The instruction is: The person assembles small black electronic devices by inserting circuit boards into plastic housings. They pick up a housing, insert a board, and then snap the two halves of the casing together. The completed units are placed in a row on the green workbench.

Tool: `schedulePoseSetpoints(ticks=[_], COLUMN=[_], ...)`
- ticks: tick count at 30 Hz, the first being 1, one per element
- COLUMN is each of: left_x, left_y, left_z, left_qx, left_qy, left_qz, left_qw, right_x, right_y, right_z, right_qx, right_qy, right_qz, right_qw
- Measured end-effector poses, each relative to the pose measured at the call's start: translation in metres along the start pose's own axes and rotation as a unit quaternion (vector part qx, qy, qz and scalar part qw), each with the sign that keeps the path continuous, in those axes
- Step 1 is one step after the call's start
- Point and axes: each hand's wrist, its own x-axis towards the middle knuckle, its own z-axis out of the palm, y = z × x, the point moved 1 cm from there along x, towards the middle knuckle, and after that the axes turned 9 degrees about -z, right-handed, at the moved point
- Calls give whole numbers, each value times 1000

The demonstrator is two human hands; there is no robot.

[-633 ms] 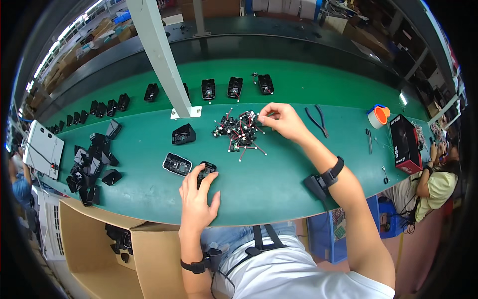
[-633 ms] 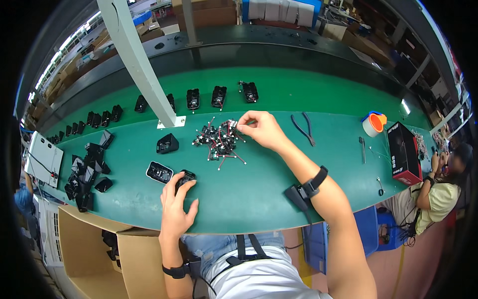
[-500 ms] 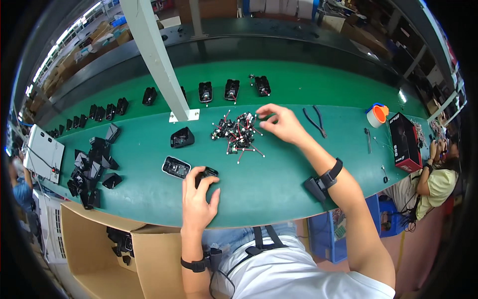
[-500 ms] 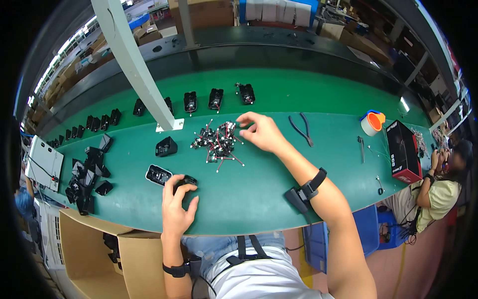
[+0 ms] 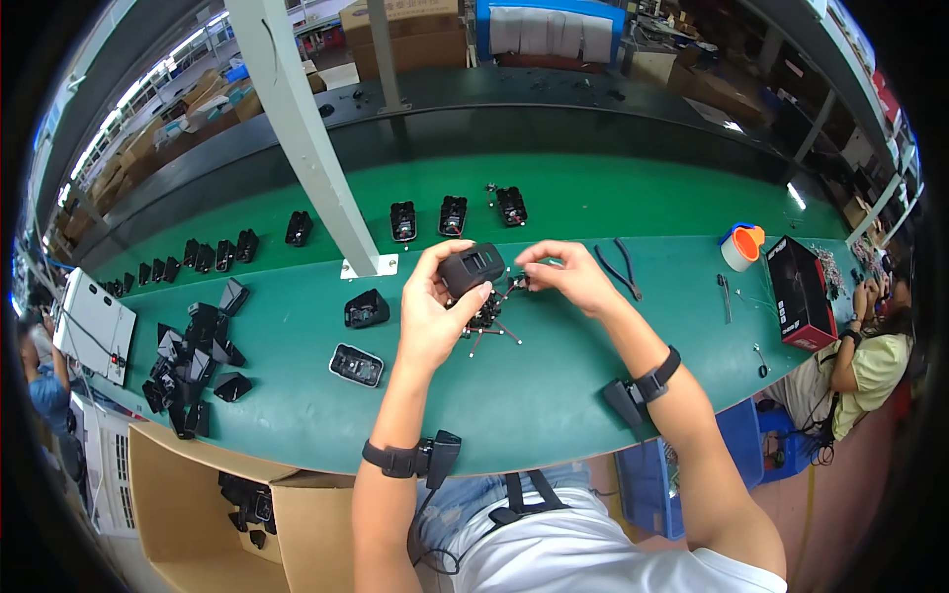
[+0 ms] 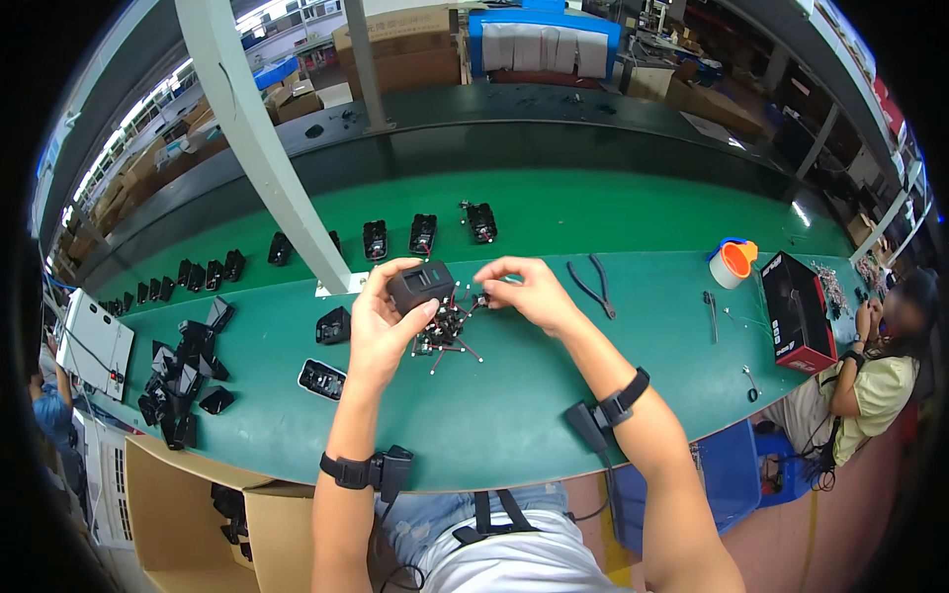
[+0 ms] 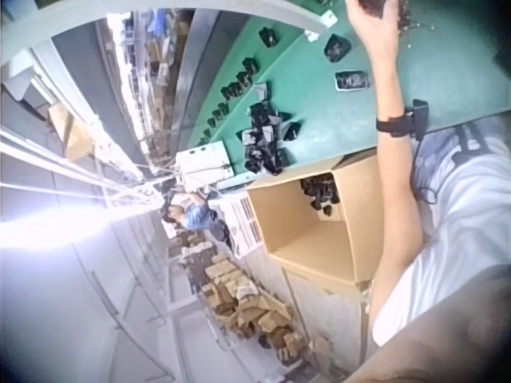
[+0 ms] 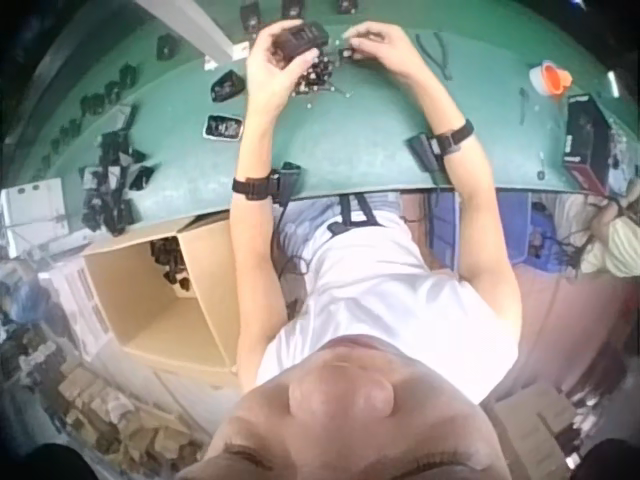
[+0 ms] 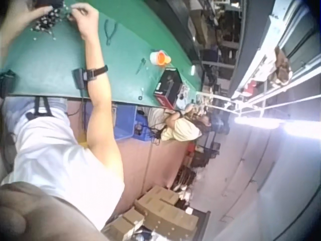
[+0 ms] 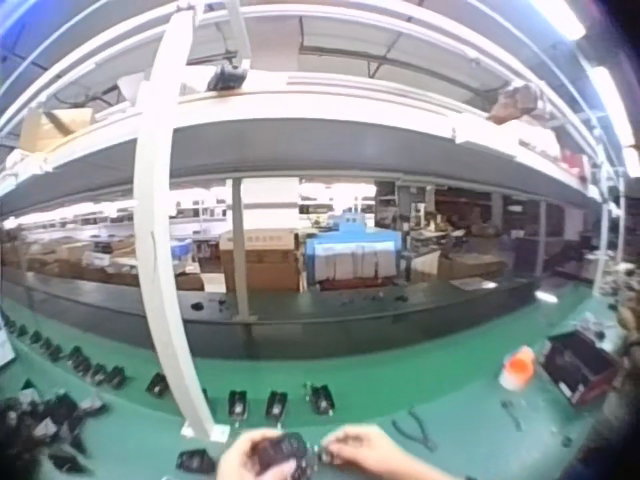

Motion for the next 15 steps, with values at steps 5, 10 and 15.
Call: schedulePoseSetpoints(ticks=[5, 10, 15], left_x=[-1, -7, -16], left_y=[-29, -28, -23], left_z=[4, 4, 14], left_qx=[-139, -66, 68], left_qy=[-80, -85, -65], left_qz=[-87, -106, -1], left_qw=[983, 988, 996], right_x=[-35, -43, -56], right_y=[-7, -6, -20], right_z=[-4, -6, 8], right_qx=[281, 264, 186], right_qy=[33, 23, 55], right_qz=[71, 25, -29], right_qw=[957, 964, 981])
